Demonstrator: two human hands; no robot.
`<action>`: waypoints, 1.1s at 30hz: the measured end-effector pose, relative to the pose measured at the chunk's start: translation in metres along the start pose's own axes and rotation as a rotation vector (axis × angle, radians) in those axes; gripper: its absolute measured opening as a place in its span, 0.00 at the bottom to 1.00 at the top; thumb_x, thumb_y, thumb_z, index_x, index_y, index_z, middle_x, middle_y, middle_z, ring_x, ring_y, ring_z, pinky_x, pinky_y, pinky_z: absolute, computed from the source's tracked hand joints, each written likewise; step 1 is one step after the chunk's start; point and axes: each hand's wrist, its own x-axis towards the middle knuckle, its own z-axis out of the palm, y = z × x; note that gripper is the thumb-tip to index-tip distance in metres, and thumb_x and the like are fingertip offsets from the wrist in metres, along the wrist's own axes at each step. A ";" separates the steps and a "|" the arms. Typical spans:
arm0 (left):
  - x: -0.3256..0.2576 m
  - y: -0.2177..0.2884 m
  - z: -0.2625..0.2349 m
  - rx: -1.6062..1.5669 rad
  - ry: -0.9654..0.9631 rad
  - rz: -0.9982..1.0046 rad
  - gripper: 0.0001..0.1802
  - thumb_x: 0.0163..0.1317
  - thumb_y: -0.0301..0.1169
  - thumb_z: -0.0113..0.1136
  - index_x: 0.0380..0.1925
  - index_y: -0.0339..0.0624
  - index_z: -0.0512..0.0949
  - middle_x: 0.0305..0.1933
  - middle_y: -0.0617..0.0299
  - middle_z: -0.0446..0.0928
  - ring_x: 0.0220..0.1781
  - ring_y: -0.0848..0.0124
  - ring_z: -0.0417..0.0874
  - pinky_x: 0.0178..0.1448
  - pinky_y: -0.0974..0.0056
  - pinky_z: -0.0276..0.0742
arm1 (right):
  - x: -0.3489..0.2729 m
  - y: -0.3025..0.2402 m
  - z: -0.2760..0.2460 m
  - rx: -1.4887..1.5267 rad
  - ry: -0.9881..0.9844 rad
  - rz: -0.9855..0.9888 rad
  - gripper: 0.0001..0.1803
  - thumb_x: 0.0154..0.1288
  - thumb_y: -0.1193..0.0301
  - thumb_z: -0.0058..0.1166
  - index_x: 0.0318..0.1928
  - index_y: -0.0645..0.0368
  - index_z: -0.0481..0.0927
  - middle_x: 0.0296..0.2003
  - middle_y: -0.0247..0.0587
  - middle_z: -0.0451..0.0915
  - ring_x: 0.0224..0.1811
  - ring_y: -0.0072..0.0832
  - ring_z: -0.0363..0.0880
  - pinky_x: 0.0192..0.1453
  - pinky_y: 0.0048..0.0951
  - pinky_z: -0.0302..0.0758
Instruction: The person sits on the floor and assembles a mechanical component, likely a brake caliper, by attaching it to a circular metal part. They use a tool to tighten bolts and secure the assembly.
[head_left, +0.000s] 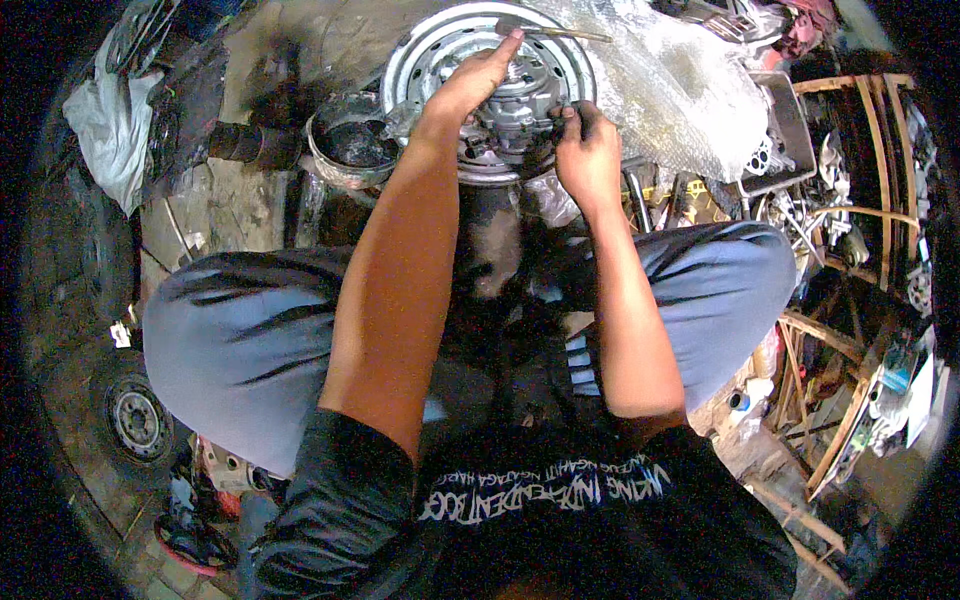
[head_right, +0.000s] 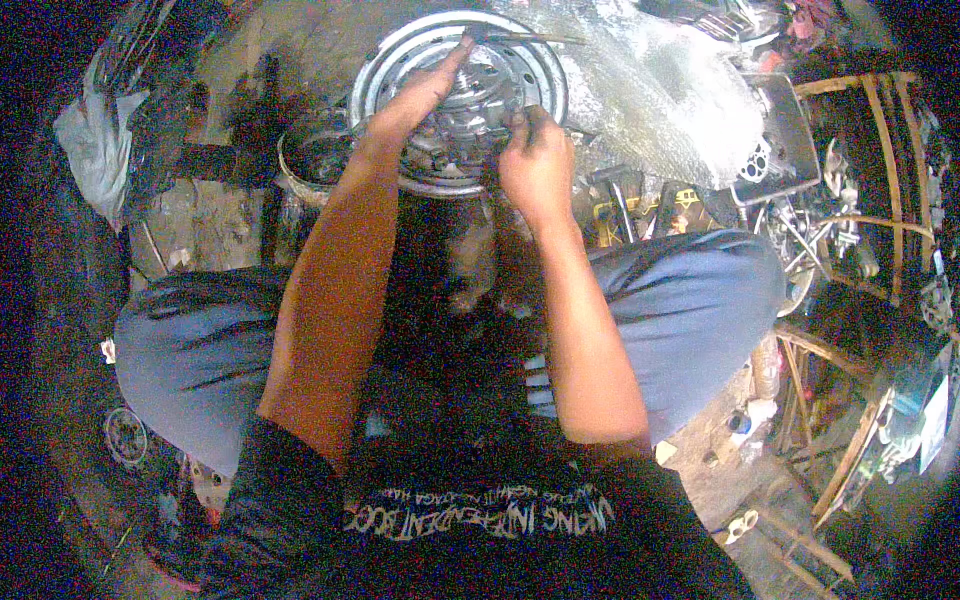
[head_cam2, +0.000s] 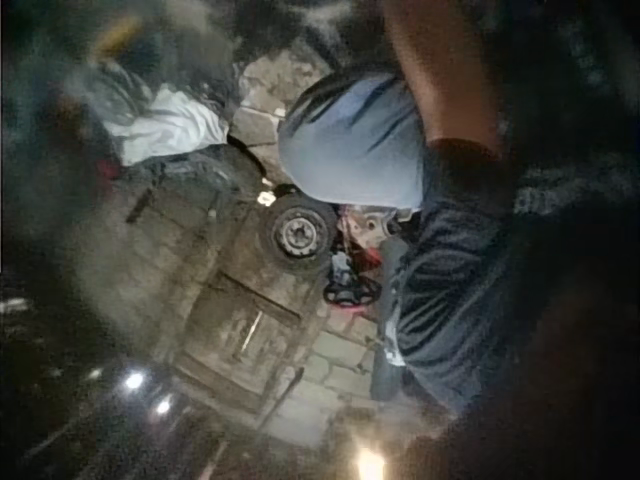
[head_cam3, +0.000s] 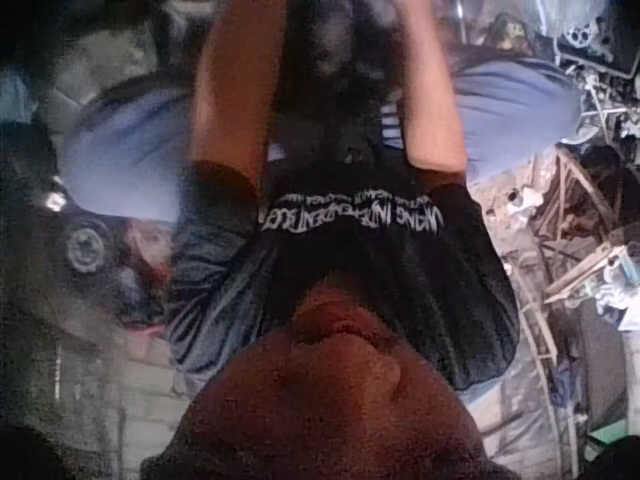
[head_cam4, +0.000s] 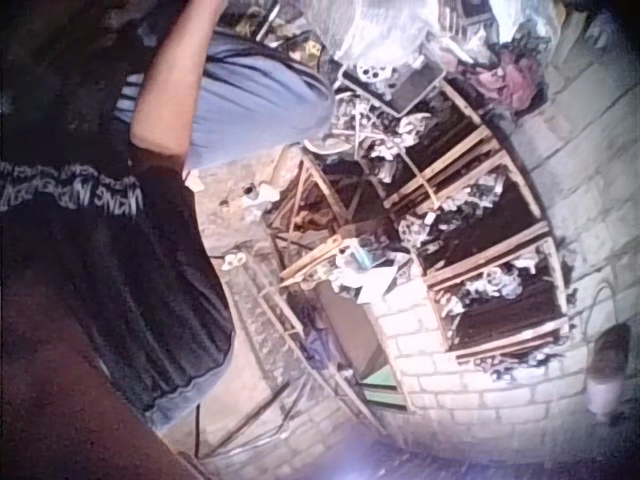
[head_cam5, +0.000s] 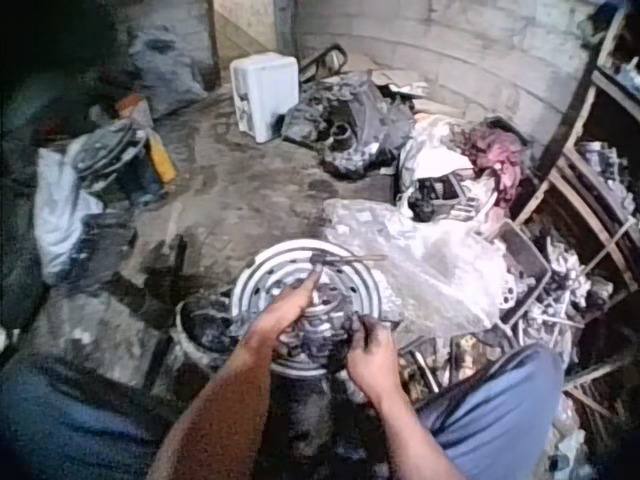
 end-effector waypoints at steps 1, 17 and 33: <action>-0.001 0.000 -0.001 -0.012 -0.004 -0.016 0.58 0.60 0.80 0.39 0.66 0.35 0.74 0.67 0.39 0.74 0.73 0.50 0.71 0.74 0.52 0.61 | 0.000 -0.001 0.002 -0.002 -0.009 -0.023 0.13 0.70 0.69 0.53 0.43 0.65 0.85 0.38 0.66 0.84 0.45 0.60 0.84 0.51 0.51 0.79; 0.003 -0.005 -0.005 -0.020 -0.262 -0.022 0.55 0.57 0.80 0.45 0.70 0.47 0.68 0.72 0.54 0.70 0.71 0.53 0.71 0.58 0.38 0.75 | -0.006 -0.036 0.023 -0.232 0.048 -0.075 0.16 0.69 0.64 0.53 0.38 0.65 0.86 0.30 0.66 0.83 0.36 0.62 0.85 0.43 0.56 0.80; -0.007 0.002 -0.012 -0.117 -0.375 -0.033 0.56 0.58 0.77 0.49 0.75 0.49 0.62 0.79 0.52 0.60 0.77 0.50 0.63 0.64 0.36 0.73 | -0.028 -0.061 0.040 -0.540 -0.151 -0.002 0.13 0.67 0.68 0.54 0.35 0.65 0.86 0.31 0.67 0.83 0.39 0.61 0.84 0.46 0.55 0.79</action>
